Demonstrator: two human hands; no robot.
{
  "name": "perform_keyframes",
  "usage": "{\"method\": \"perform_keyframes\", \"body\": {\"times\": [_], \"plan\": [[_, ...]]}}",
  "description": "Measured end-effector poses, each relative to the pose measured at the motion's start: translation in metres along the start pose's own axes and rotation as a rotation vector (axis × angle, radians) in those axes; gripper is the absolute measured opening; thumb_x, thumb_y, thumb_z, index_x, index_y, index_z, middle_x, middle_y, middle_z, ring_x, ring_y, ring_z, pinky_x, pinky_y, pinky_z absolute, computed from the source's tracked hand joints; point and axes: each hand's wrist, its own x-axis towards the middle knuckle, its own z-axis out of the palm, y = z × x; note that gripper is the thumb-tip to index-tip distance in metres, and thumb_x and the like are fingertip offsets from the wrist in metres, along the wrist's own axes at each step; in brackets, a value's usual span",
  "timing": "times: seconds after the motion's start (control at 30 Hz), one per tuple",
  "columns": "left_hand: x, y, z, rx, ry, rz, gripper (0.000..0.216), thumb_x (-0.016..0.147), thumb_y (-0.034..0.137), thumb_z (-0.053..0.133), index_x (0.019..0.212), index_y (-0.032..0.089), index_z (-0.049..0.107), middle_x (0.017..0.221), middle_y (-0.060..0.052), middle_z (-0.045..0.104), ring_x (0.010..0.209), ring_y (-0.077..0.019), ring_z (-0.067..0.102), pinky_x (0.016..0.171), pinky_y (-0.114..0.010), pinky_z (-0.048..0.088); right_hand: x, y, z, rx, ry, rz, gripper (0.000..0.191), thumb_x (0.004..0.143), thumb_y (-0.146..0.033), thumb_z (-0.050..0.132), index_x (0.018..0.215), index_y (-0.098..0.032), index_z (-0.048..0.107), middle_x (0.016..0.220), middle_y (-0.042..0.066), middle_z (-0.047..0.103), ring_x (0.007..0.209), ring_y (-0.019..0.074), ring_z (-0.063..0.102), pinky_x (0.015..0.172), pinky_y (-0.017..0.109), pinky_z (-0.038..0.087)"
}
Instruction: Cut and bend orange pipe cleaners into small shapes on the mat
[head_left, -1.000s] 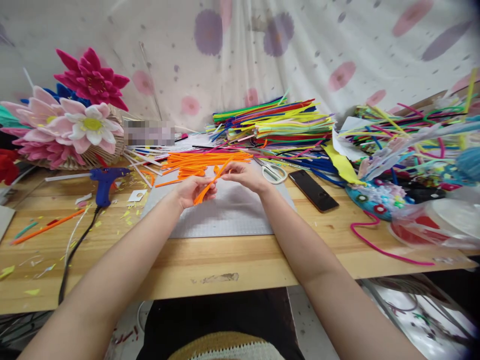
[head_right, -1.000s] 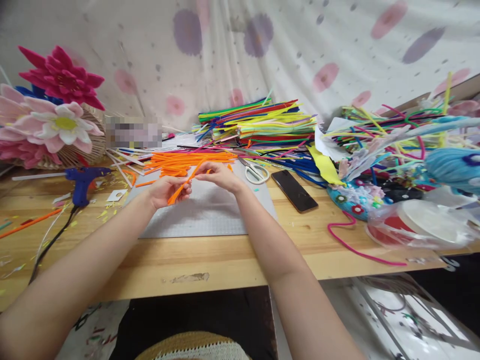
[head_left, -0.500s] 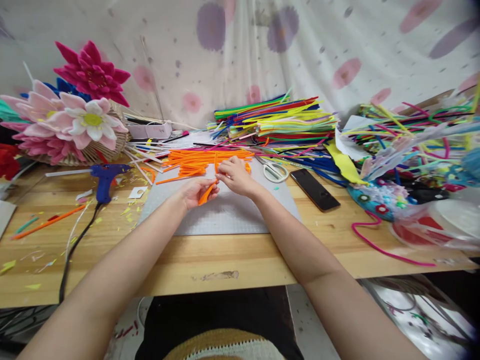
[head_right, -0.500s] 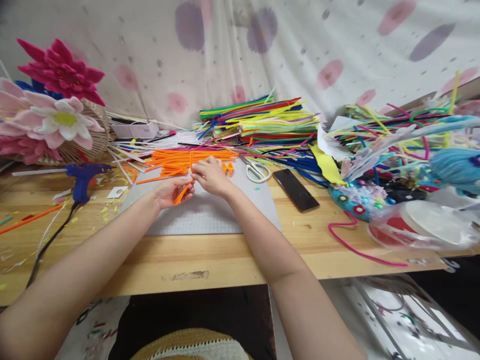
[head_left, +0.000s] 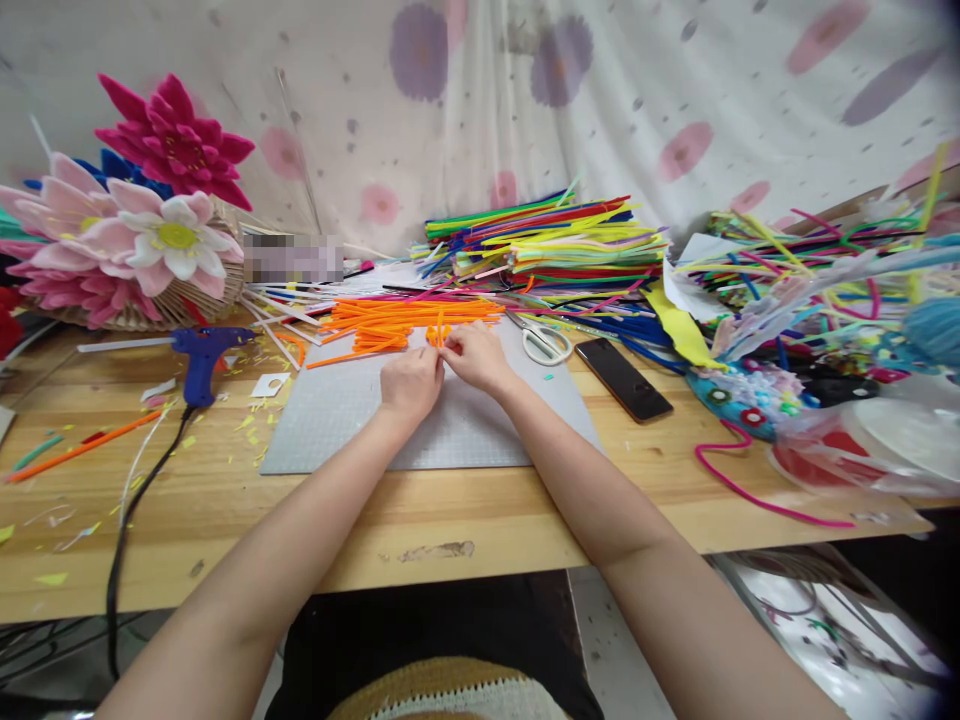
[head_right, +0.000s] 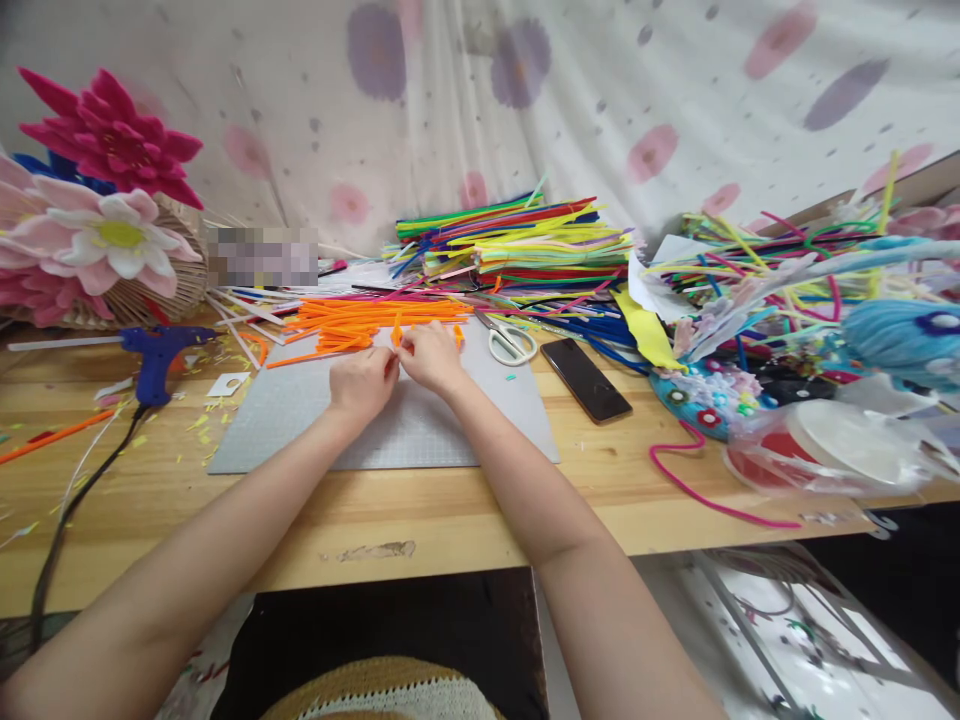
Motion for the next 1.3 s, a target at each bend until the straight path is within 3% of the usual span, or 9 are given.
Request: {"method": "perform_keyframes", "body": {"times": [0.13, 0.23, 0.3, 0.47, 0.6, 0.8, 0.93, 1.13, 1.3], "plan": [[0.002, -0.005, 0.005, -0.371, -0.046, -0.203, 0.016, 0.078, 0.029, 0.052, 0.077, 0.019, 0.064, 0.076, -0.007, 0.067, 0.079, -0.0202, 0.062, 0.070, -0.029, 0.043, -0.002, -0.003, 0.003, -0.002, 0.061, -0.005, 0.028, 0.082, -0.039, 0.050, 0.071, -0.018, 0.065, 0.080, 0.008, 0.066, 0.087, 0.0226, 0.049, 0.078, 0.037, 0.030], [0.004, -0.007, 0.009, -0.806, -0.108, -0.398, 0.016, 0.076, 0.029, 0.055, 0.079, 0.016, 0.064, 0.075, -0.005, 0.067, 0.069, -0.0163, 0.063, 0.059, -0.025, 0.046, -0.005, -0.009, 0.007, 0.025, 0.103, -0.024, 0.024, 0.084, -0.035, 0.047, 0.081, -0.019, 0.064, 0.081, 0.008, 0.066, 0.086, 0.0226, 0.051, 0.080, 0.037, 0.030], [0.004, -0.008, 0.010, -0.949, -0.085, -0.499, 0.017, 0.073, 0.032, 0.059, 0.077, 0.015, 0.064, 0.074, -0.004, 0.067, 0.067, -0.0162, 0.063, 0.053, -0.024, 0.046, -0.007, -0.013, 0.011, 0.084, 0.145, -0.003, 0.022, 0.085, -0.033, 0.046, 0.090, -0.018, 0.060, 0.082, 0.007, 0.065, 0.084, 0.0212, 0.053, 0.079, 0.035, 0.032], [0.002, -0.010, 0.010, -1.016, 0.003, -0.597, 0.018, 0.071, 0.032, 0.061, 0.070, 0.013, 0.062, 0.067, -0.005, 0.066, 0.064, -0.0151, 0.063, 0.052, -0.023, 0.046, -0.007, -0.012, 0.022, 0.258, 0.158, 0.191, 0.015, 0.082, -0.033, 0.045, 0.085, -0.019, 0.052, 0.073, 0.002, 0.062, 0.067, 0.0158, 0.054, 0.069, 0.029, 0.036], [0.002, -0.006, 0.007, -1.054, -0.002, -0.636, 0.014, 0.074, 0.026, 0.057, 0.069, 0.013, 0.062, 0.067, -0.004, 0.065, 0.063, -0.0127, 0.062, 0.054, -0.021, 0.046, -0.004, -0.005, 0.025, 0.294, 0.141, 0.265, 0.019, 0.083, -0.037, 0.042, 0.077, -0.020, 0.050, 0.064, -0.001, 0.059, 0.061, 0.0140, 0.053, 0.066, 0.028, 0.036], [0.004, -0.005, 0.000, -1.079, -0.035, -0.658, 0.007, 0.067, 0.020, 0.064, 0.070, 0.014, 0.064, 0.060, 0.001, 0.061, 0.052, -0.0082, 0.054, 0.052, -0.019, 0.042, -0.004, -0.001, 0.026, 0.402, 0.138, 0.204, 0.024, 0.085, -0.041, 0.041, 0.082, -0.020, 0.051, 0.067, -0.001, 0.061, 0.068, 0.0133, 0.058, 0.068, 0.026, 0.037], [0.006, -0.012, -0.002, -1.073, -0.024, -0.604, 0.006, 0.063, 0.018, 0.068, 0.066, 0.014, 0.065, 0.062, 0.000, 0.062, 0.057, -0.0076, 0.055, 0.059, -0.019, 0.042, -0.006, -0.003, 0.021, 0.388, 0.080, 0.116, 0.022, 0.081, -0.040, 0.050, 0.087, -0.021, 0.057, 0.075, 0.000, 0.065, 0.072, 0.0134, 0.058, 0.069, 0.026, 0.038], [0.008, -0.020, 0.004, -1.047, 0.165, -0.561, 0.008, 0.063, 0.019, 0.069, 0.068, 0.014, 0.064, 0.067, -0.001, 0.064, 0.064, -0.0095, 0.057, 0.065, -0.020, 0.044, -0.006, -0.009, 0.016, 0.314, -0.142, 0.141, 0.026, 0.080, -0.040, 0.052, 0.071, -0.020, 0.065, 0.068, 0.000, 0.067, 0.066, 0.0135, 0.057, 0.067, 0.027, 0.038], [0.007, -0.018, 0.014, -1.198, 0.320, -0.548, 0.013, 0.061, 0.021, 0.070, 0.069, 0.013, 0.064, 0.069, -0.001, 0.064, 0.065, -0.0099, 0.058, 0.066, -0.022, 0.044, -0.004, -0.009, 0.031, 0.741, -0.254, 0.186, 0.018, 0.078, -0.029, 0.055, 0.085, -0.015, 0.065, 0.060, -0.001, 0.064, 0.059, 0.0101, 0.057, 0.062, 0.022, 0.041]]}}
